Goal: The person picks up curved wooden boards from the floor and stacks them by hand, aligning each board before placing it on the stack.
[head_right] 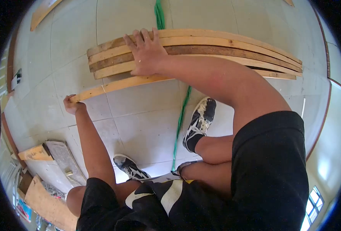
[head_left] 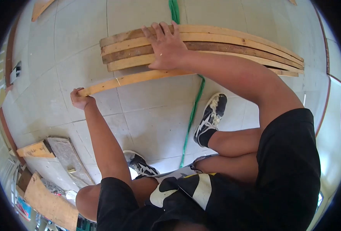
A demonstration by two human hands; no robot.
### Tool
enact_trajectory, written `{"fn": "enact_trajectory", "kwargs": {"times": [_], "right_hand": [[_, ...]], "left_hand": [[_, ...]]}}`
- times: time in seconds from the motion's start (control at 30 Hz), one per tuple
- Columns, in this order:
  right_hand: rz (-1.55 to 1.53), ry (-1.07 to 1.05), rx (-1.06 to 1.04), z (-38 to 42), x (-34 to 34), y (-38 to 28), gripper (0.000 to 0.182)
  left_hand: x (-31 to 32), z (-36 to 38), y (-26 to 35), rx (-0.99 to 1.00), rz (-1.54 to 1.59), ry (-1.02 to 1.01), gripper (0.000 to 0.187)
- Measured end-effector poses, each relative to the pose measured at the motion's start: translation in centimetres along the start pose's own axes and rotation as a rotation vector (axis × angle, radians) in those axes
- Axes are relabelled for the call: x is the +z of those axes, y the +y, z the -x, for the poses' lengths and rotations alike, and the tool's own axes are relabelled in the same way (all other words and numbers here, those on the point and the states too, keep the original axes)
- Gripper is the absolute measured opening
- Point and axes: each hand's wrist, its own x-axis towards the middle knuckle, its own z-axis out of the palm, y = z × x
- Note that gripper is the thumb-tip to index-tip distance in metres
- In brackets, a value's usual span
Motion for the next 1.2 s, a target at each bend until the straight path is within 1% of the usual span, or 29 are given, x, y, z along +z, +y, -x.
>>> {"fn": "enact_trajectory", "kwargs": {"times": [0.03,0.1,0.13,0.2,0.23,0.3,0.4,0.5,0.53,0.57,0.6,0.63,0.67,0.73,0.77,0.83,0.87,0.9,0.93,0.97,1.0,1.03,1.07,1.1,1.13,1.17,1.2], "right_hand": [[0.004,-0.005,0.008,-0.1,0.1,0.0,0.108],[0.021,-0.009,0.006,-0.1,0.0,0.1,0.109],[0.038,-0.025,0.012,-0.1,-0.1,0.1,0.109],[0.057,-0.038,0.023,-0.3,0.1,0.1,0.110],[0.057,-0.008,0.018,-0.3,0.3,0.1,0.110],[0.058,0.021,0.016,-0.3,0.5,0.0,0.111],[0.047,0.061,0.023,-0.2,0.7,-0.1,0.115],[0.041,0.057,0.027,-0.4,0.5,0.0,0.116],[0.044,-0.006,0.031,-0.4,0.3,-0.1,0.116],[0.047,-0.061,0.044,-0.6,-0.2,-0.1,0.116],[0.047,-0.053,0.050,-0.4,-0.1,-0.1,0.116],[0.006,-0.026,0.047,-0.4,-0.1,-0.1,0.118],[-0.034,0.002,0.044,-0.4,-0.1,0.0,0.119],[-0.041,-0.009,0.061,-0.3,-0.5,0.0,0.120],[-0.053,-0.034,0.069,-0.4,-0.6,-0.2,0.120],[-0.050,-0.036,0.066,-0.4,-0.6,-0.1,0.120],[-0.037,-0.049,0.064,-0.4,-0.4,-0.1,0.119],[-0.046,-0.050,0.070,-0.5,0.0,-0.1,0.119],[-0.052,0.026,0.061,-0.5,0.4,-0.1,0.118],[-0.055,0.103,0.054,-0.3,0.8,0.0,0.116],[-0.059,0.098,0.066,0.0,0.8,0.1,0.116],[-0.056,0.119,0.048,0.0,0.8,0.2,0.110],[-0.054,0.145,0.027,-0.1,0.6,0.1,0.104],[-0.061,0.150,0.032,-0.2,0.7,0.1,0.104],[-0.112,0.179,0.054,-0.3,0.8,0.0,0.098],[-0.161,0.208,0.079,-0.4,1.0,-0.1,0.091],[-0.164,0.215,0.089,-0.4,0.9,-0.1,0.091]], "left_hand": [[-0.6,0.4,0.2,-0.013,-0.002,0.011,0.014],[-1.2,1.4,0.5,0.036,-0.047,-0.015,0.014],[-1.4,1.8,0.8,0.030,-0.040,-0.010,0.014],[-1.5,2.2,1.5,0.007,-0.016,0.040,0.013],[-1.4,2.2,1.8,0.004,-0.014,0.035,0.013],[-1.1,2.6,2.5,0.096,-0.005,0.003,0.013],[-0.1,2.6,3.6,0.047,-0.018,-0.002,0.014],[0.4,1.4,2.5,0.095,0.006,-0.056,0.009],[0.1,1.0,1.4,0.102,0.017,-0.059,0.009],[0.3,0.6,0.4,0.273,-0.160,-0.081,0.005],[0.1,0.4,-0.7,0.439,-0.347,-0.097,0.003],[0.4,0.8,-0.9,0.392,-0.328,-0.091,0.006],[0.6,1.3,-1.1,0.400,-0.320,-0.101,0.006],[1.5,3.8,-1.3,0.542,-0.548,-0.080,0.002],[2.0,4.3,-1.6,0.554,-0.547,-0.082,0.002],[2.6,5.0,-2.4,0.343,-0.255,-0.094,0.004],[2.9,5.5,-2.6,0.349,-0.262,-0.098,0.004],[3.5,6.4,-2.5,0.272,-0.194,-0.077,0.006],[4.1,7.1,-2.3,0.191,-0.127,-0.058,0.009],[4.6,7.8,-2.0,0.188,-0.133,-0.069,0.009],[4.8,8.3,-1.8,0.121,-0.063,-0.052,0.009],[5.1,8.7,-1.6,0.057,0.007,-0.032,0.009],[5.2,8.9,-1.8,0.060,0.004,-0.038,0.009],[5.1,9.0,-2.1,0.105,-0.056,-0.043,0.010],[5.1,8.9,-2.2,0.152,-0.117,-0.048,0.011],[5.1,8.7,-2.4,0.157,-0.121,-0.057,0.011],[5.4,8.9,-2.4,0.081,-0.052,-0.025,0.012]]}}
